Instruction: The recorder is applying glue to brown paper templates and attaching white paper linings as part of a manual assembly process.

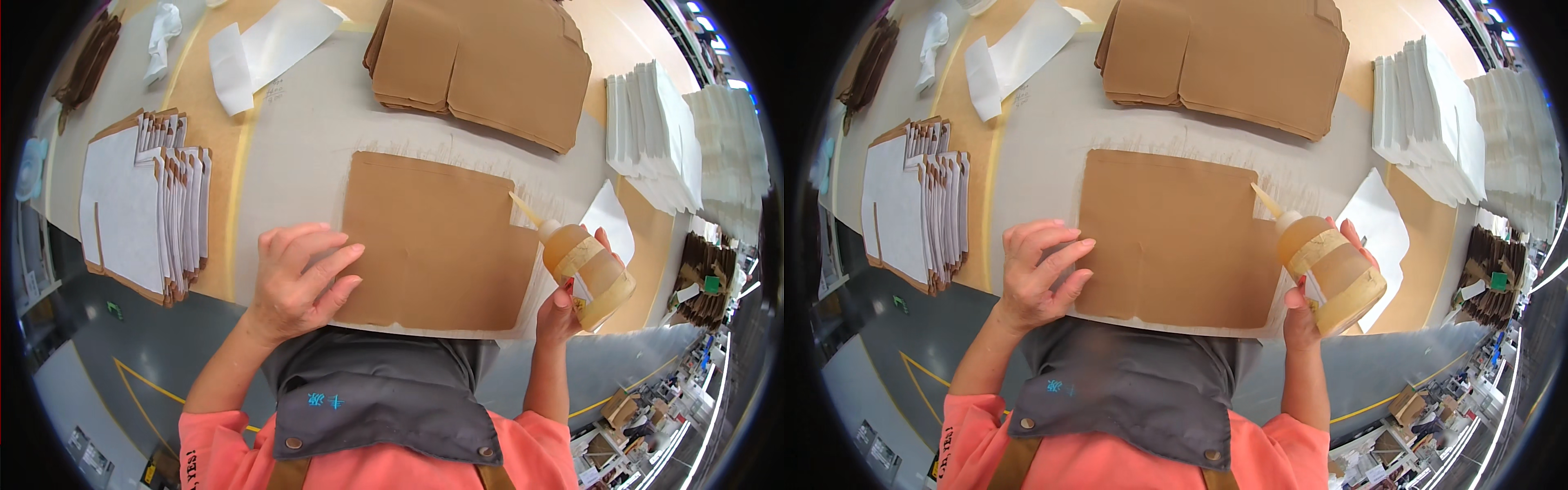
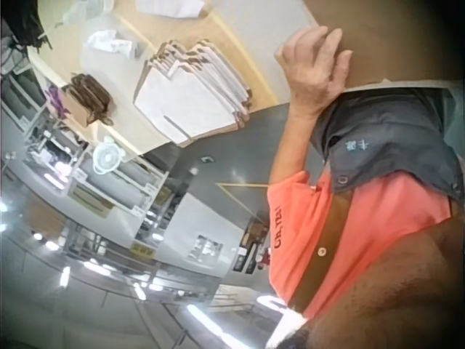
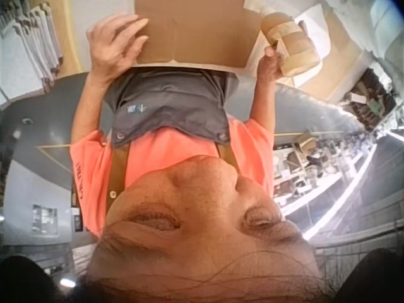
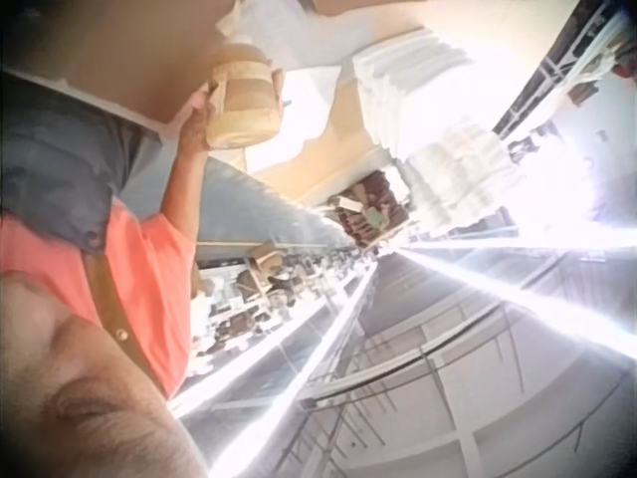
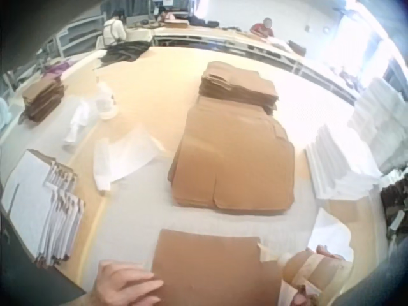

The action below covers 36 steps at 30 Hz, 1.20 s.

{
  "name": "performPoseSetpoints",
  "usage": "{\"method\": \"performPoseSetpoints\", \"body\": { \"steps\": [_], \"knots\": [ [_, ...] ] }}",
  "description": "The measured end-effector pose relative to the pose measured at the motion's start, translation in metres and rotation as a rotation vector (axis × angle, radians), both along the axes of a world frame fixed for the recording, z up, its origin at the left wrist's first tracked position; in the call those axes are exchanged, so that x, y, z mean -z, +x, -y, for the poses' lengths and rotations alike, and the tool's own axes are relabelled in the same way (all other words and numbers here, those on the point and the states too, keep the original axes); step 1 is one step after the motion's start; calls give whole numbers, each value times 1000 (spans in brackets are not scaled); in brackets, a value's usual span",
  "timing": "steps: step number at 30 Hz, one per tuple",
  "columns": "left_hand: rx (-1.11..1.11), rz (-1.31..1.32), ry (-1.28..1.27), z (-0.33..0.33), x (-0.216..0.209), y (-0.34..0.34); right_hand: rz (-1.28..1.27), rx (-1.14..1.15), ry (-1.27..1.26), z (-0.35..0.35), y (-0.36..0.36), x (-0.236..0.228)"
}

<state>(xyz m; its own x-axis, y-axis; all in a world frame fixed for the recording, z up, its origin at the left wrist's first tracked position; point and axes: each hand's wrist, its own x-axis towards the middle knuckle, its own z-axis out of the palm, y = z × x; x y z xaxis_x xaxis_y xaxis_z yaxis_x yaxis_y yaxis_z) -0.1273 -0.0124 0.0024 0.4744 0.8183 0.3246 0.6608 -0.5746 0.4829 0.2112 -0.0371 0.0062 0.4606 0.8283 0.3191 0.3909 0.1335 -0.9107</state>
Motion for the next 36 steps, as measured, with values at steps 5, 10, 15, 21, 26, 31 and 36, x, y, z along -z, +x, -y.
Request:
{"method": "performPoseSetpoints", "body": {
  "steps": [5, 10, 15, 21, 26, 31, 36],
  "knots": [
    [-54, 33, -36, 7, -6, -1, -34, -4, 7, 14, 2, -1],
    [-100, 72, -80, 13, -2, -3, 12, -56, -1, 35, 12, 1],
    [-114, 102, -92, 14, 2, -2, 152, -97, -18, 47, 21, 2],
    [-142, 99, -88, 16, 6, -2, 60, 38, -15, 50, 32, -1],
    [-160, 90, -64, 17, 7, -2, -28, 84, 8, 54, 35, -1],
    [-154, 87, -34, 16, 8, -1, -79, 70, 24, 70, 39, -2],
    [-153, 78, -13, 16, 7, 1, -77, 74, 1, 93, 41, -4]
  ]
}}
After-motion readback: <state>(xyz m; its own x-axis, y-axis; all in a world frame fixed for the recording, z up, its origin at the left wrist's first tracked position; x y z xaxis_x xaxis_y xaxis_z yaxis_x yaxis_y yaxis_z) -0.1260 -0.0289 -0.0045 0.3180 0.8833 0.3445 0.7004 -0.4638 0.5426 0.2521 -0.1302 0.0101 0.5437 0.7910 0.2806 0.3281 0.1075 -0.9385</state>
